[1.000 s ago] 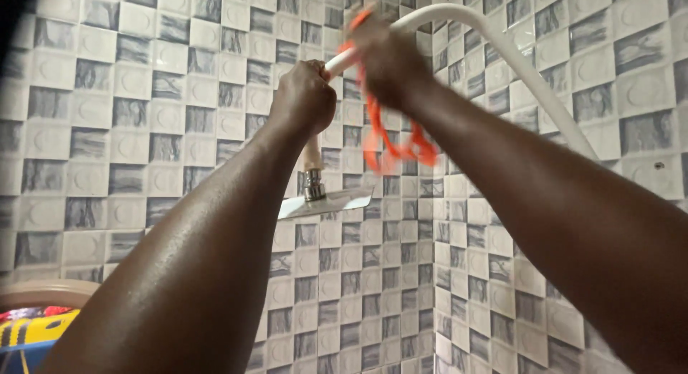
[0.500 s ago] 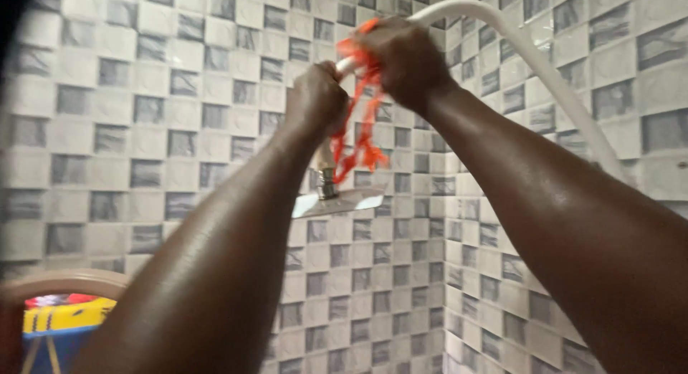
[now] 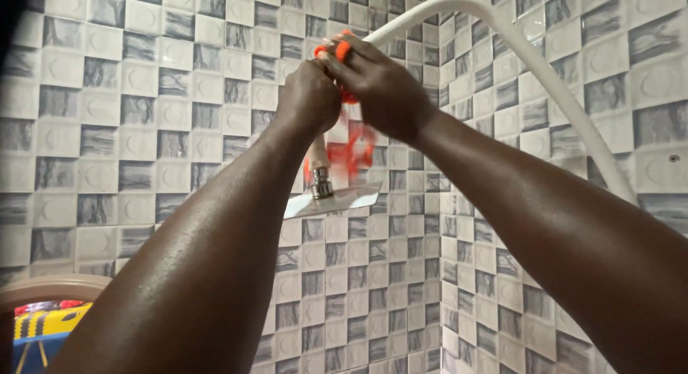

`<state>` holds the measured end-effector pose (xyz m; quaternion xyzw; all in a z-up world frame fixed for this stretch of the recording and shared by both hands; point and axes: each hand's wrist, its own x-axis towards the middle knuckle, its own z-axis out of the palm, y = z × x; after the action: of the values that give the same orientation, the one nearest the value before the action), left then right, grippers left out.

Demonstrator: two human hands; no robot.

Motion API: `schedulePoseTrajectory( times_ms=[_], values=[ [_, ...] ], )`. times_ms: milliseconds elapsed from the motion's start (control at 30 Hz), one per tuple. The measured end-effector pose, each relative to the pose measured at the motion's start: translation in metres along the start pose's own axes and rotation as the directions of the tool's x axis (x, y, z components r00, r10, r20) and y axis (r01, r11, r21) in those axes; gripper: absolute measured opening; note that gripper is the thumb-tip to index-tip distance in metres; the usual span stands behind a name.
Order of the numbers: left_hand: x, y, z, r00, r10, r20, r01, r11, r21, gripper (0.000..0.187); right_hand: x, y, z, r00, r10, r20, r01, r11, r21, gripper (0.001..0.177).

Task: The person is repairing or cleaning a shower pipe and shower head in a bathroom using an orange cloth.

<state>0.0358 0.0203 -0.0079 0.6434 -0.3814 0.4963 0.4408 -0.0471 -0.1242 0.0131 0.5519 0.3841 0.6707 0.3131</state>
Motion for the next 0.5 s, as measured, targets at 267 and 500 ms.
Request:
schedulePoseTrajectory(
  times_ms=[267, 500],
  values=[
    [-0.005, 0.004, 0.003, 1.000, -0.020, -0.018, 0.019, 1.000, -0.022, 0.027, -0.014, 0.004, -0.013, 0.992, 0.089, -0.095, -0.116, 0.934, -0.337, 0.024],
    [-0.004, 0.004, 0.001, 0.999, -0.020, -0.026, 0.019, 1.000, -0.013, 0.026, -0.019, 0.011, 0.002, 0.970, 0.199, -0.137, -0.241, 0.761, -0.603, 0.037]
  ],
)
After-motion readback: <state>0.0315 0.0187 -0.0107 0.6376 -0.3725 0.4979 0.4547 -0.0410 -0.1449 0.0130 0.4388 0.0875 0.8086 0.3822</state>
